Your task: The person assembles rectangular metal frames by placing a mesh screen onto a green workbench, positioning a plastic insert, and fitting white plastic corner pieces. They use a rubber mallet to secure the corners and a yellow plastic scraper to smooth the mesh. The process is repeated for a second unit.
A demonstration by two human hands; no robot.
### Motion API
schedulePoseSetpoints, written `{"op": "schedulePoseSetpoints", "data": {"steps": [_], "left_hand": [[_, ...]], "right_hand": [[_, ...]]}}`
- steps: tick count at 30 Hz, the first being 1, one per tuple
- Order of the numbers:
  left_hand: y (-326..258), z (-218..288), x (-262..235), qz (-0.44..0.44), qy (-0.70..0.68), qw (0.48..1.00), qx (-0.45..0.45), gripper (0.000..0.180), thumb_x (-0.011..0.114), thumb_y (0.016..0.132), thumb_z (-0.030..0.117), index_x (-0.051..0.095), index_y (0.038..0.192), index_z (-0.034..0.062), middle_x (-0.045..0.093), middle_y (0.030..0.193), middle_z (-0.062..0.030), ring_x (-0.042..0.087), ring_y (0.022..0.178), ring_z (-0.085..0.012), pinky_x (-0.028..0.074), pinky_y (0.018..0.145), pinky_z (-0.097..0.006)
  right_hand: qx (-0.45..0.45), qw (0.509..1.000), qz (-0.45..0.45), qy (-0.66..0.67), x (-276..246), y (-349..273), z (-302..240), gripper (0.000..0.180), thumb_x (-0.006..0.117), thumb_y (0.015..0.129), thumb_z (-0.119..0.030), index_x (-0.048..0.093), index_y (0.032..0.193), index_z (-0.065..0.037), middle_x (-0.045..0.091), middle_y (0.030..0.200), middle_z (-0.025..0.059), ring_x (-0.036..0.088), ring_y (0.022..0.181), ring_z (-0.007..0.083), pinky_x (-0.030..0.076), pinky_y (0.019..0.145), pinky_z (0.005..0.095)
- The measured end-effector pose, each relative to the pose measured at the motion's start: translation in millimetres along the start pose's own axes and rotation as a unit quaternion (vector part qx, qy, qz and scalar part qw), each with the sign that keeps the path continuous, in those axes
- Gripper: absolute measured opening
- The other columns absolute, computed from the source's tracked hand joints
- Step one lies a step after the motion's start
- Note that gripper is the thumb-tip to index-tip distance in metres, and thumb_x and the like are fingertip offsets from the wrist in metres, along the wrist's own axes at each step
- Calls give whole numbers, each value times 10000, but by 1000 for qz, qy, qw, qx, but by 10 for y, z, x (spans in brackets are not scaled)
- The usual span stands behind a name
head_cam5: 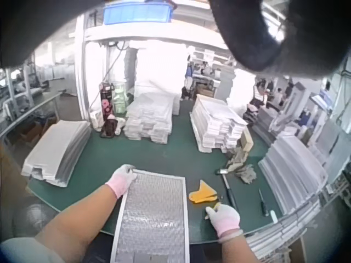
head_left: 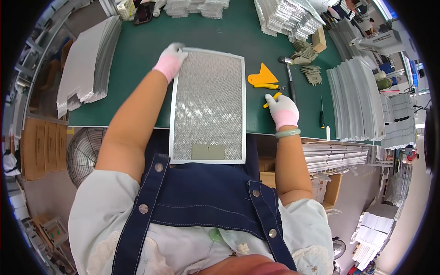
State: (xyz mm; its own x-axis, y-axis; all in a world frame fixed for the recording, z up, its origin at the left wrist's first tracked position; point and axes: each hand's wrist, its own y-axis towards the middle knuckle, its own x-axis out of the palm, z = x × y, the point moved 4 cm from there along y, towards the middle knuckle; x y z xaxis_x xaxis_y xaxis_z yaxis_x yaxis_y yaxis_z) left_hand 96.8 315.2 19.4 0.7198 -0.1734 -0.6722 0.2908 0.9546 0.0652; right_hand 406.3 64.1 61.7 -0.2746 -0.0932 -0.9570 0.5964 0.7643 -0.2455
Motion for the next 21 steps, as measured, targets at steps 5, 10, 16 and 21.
{"op": "schedulePoseSetpoints", "data": {"steps": [5, 10, 16, 21], "left_hand": [[-88, -56, 36, 6, -128, 991, -24, 531, 665, 879, 213, 555, 1337, -33, 648, 1235, -210, 621, 1155, -278, 454, 1016, -337], [-138, 0, 18, -18, -151, 988, 3, 578, 683, 867, 186, 511, 1362, -59, 619, 1267, -218, 603, 1171, -273, 446, 1020, -331], [-158, -96, 8, -76, -239, 968, 14, 663, 710, 839, 136, 443, 1410, -68, 588, 1288, -215, 572, 1196, -265, 434, 1036, -324], [-206, 17, -76, -79, -200, 977, -7, 699, 705, 822, 144, 422, 1424, -71, 580, 1298, -226, 580, 1189, -268, 435, 1041, -323]], "right_hand": [[32, 994, 85, -65, -163, 322, 14, 374, 594, 898, -373, 718, 1017, -40, 711, 1021, 203, 683, 982, 375, 546, 849, 463], [-38, 987, 151, -31, -163, 478, -358, 475, 512, 952, -466, 700, 995, -32, 709, 1057, 204, 679, 1013, 379, 549, 832, 468], [54, 993, 0, -109, -80, 815, -1016, 793, 349, 927, -730, 732, 1116, -61, 710, 1136, 169, 680, 1071, 351, 528, 852, 477], [54, 996, 53, -56, -58, 1100, -1133, 608, 515, 898, -634, 747, 1118, -117, 727, 1130, 115, 697, 1060, 291, 546, 848, 406]]}}
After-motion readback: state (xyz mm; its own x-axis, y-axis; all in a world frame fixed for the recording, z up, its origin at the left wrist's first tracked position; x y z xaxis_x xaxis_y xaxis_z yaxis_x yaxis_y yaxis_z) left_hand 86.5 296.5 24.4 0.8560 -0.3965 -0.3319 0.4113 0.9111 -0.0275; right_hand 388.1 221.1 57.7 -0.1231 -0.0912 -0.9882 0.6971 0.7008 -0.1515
